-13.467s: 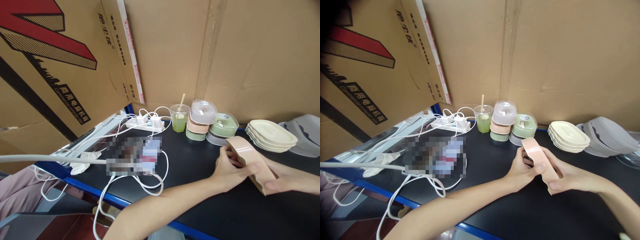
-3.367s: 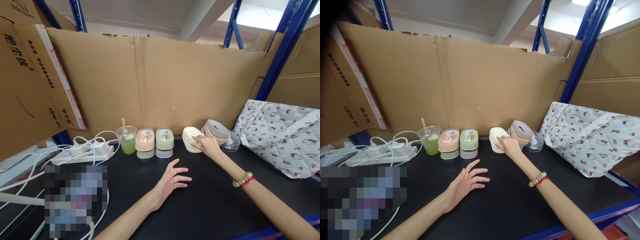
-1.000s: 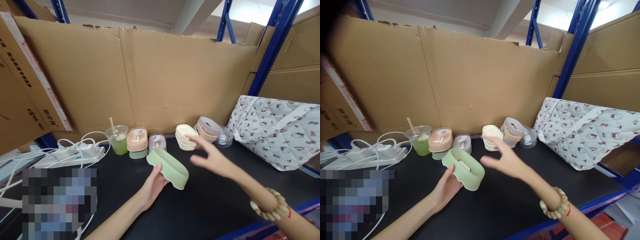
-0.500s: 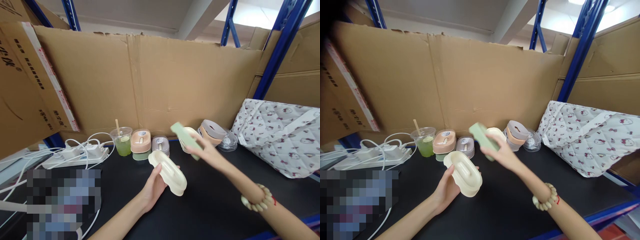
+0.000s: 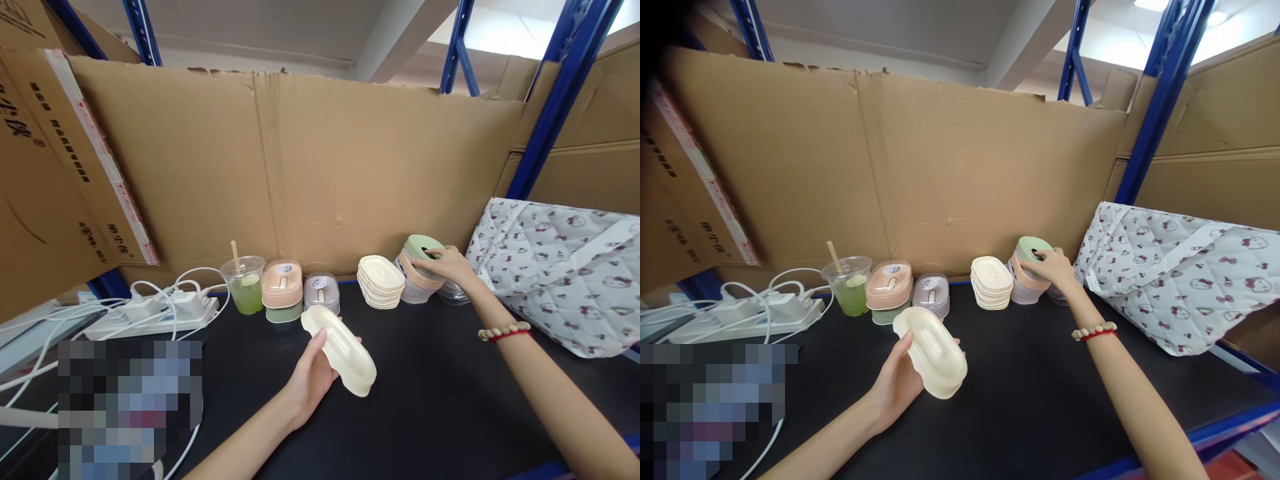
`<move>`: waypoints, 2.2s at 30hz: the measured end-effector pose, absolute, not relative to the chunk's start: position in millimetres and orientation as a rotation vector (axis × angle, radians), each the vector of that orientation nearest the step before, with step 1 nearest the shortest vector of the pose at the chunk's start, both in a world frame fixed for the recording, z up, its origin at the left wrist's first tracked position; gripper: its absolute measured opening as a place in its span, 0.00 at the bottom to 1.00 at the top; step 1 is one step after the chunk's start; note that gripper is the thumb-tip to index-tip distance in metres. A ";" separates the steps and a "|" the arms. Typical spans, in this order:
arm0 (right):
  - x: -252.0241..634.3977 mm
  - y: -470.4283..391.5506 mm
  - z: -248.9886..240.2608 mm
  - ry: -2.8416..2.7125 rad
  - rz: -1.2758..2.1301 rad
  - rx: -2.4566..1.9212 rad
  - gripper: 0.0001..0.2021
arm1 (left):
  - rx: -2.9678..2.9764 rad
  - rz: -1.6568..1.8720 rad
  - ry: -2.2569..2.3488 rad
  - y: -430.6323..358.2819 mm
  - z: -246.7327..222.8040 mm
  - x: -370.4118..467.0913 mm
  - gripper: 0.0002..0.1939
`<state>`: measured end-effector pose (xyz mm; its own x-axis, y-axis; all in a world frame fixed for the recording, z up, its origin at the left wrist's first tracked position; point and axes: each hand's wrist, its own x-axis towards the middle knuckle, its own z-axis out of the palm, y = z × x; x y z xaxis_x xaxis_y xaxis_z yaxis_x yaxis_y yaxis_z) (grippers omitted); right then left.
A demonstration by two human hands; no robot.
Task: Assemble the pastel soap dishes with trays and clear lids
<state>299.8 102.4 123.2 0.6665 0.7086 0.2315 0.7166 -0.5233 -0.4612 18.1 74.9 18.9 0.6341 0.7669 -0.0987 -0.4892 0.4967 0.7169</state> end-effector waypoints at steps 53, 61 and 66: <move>203.8 109.8 71.1 -1.752 -0.502 -2.185 0.20 | 0.968 0.473 0.324 77.1 16.8 13.2 0.39; 196.9 103.6 81.4 -1.516 -0.296 -2.204 0.17 | 0.970 0.477 0.326 76.7 17.7 12.7 0.31; 219.4 110.2 68.0 -1.634 -0.379 -1.958 0.14 | 0.937 0.481 0.316 78.6 13.7 16.4 0.28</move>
<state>219.4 110.2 68.0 0.2187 0.8097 0.5445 0.9668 -0.1042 -0.2334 16.4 78.6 13.7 0.8503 0.5237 -0.0522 -0.2564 0.4989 0.8279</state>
